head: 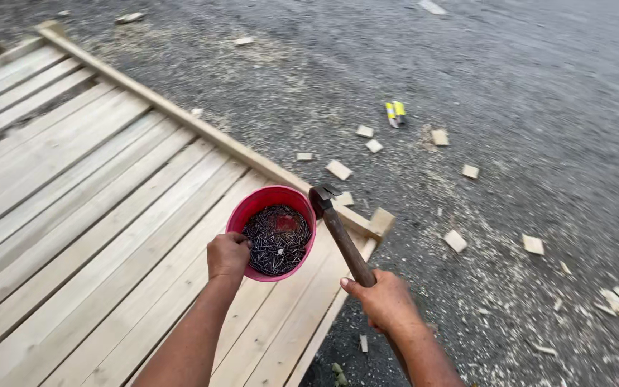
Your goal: The person hammers nails into a wooden frame using a hammer. They repeatedly pick nails from a pink bucket and drive them into the wood slats, working along the edge of the frame.
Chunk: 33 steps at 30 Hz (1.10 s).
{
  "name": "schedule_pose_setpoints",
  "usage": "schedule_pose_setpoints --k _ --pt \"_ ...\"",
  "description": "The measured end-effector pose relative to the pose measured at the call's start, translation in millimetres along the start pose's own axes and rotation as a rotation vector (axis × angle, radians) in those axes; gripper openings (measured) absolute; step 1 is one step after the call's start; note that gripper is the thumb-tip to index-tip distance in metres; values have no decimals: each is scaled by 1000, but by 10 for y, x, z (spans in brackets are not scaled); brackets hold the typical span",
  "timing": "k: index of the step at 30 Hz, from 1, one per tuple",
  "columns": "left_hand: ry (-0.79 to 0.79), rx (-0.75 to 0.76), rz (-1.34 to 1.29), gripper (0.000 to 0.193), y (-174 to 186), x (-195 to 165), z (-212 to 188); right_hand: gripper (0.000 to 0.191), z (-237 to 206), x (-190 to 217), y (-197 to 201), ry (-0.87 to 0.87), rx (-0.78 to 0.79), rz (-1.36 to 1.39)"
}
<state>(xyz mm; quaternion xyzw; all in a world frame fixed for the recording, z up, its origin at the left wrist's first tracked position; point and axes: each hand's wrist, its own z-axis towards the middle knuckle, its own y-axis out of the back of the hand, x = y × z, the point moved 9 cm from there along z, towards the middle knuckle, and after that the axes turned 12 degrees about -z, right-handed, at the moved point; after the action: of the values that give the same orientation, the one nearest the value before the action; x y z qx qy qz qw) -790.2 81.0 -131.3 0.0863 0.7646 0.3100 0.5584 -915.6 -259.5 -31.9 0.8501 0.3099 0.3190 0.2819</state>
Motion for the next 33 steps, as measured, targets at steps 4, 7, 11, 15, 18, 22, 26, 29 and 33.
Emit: schedule_pose_setpoints --k 4,7,11,15,18,22,26,29,33 --pt "72 -97 10 17 697 248 -152 49 -158 433 -188 86 68 -57" --pt "61 -188 49 17 1256 467 -358 49 -383 713 -439 147 121 -115" --pt "149 -302 13 16 1986 922 -749 49 -809 1041 -844 208 194 -146" --pt "237 -365 0 16 2663 1332 -1179 50 -1306 1353 -1238 270 253 -239" --pt "324 -399 -8 15 3107 1611 -1458 46 -1641 1546 -1538 262 318 -257" --pt "393 -435 -25 16 3614 1998 -1758 46 -2055 1721 -1995 255 385 -309" --pt "437 -435 -63 16 3986 2435 -1907 45 -2375 1881 -2419 283 377 -314" --pt "405 -422 -34 15 4255 2701 -1988 46 -2609 1971 -2754 276 368 -255" --pt "430 -431 -30 15 4632 3016 -1979 44 -2879 2120 -3211 266 379 -247"
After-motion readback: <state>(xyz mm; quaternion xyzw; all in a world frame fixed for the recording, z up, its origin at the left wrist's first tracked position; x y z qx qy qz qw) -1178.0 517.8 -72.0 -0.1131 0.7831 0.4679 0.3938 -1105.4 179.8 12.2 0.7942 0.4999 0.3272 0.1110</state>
